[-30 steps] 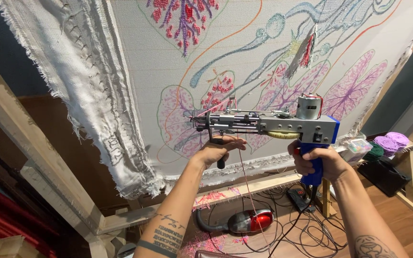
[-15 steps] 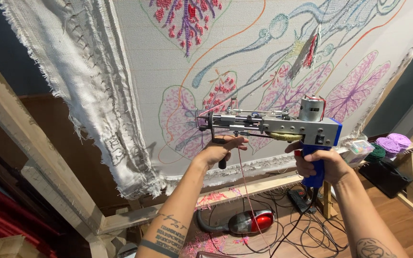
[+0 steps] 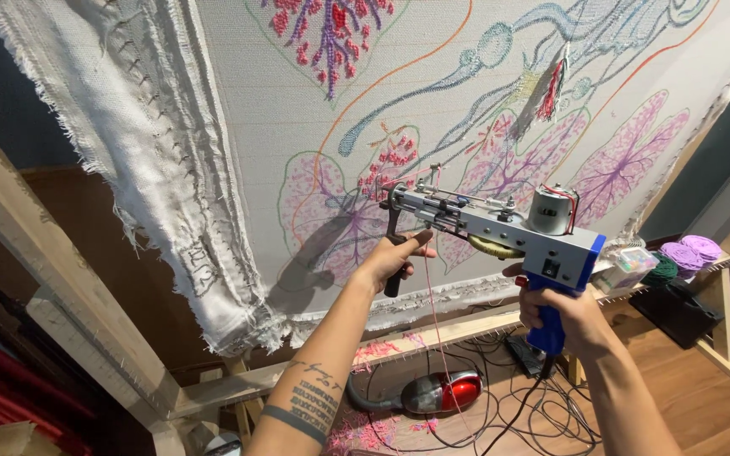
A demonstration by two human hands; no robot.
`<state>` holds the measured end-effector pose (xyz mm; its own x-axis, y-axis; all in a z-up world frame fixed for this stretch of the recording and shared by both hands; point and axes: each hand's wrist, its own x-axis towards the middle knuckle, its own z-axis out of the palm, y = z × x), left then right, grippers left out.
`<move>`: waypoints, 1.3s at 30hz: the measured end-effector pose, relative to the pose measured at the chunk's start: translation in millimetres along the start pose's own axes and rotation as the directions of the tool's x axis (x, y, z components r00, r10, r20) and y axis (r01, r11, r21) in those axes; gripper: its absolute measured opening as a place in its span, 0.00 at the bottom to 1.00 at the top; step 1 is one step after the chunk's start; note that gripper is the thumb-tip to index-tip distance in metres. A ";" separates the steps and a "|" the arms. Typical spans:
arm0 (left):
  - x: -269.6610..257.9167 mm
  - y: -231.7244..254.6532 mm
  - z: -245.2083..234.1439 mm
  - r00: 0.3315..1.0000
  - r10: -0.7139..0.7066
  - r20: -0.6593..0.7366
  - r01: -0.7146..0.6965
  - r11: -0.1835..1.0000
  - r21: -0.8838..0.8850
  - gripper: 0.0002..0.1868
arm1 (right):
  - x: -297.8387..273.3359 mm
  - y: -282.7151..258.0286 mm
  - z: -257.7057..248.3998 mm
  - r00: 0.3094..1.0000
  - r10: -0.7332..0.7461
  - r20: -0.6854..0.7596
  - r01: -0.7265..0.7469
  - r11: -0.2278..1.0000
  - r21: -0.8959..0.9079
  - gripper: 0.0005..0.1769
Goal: Tufting a rug using a tufting gun on a vertical canvas frame.
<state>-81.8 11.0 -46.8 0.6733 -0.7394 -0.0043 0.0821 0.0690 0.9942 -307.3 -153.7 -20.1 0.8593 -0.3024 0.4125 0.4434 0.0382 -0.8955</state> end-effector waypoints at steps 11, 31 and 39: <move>11.7 11.2 -5.3 0.997 0.058 -0.047 -0.055 0.995 0.080 0.29 | -1.9 -13.8 38.8 0.993 -0.049 -0.108 0.042 0.997 -0.065 0.03; 28.1 16.7 -20.5 0.994 0.064 -0.093 -0.057 0.996 0.069 0.31 | 16.6 -9.2 55.9 0.985 0.003 -0.175 -0.008 1.000 -0.029 0.11; 40.9 20.8 -31.6 0.992 0.077 -0.100 -0.070 0.995 0.065 0.28 | 28.9 -9.3 70.6 0.976 0.020 -0.218 -0.044 0.994 -0.103 0.10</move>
<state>-29.4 3.4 -29.7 0.7475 -0.6615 0.0611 -0.0134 0.0770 0.9969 -268.6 -95.5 12.0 0.7916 -0.5023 0.3480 0.3770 -0.0467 -0.9250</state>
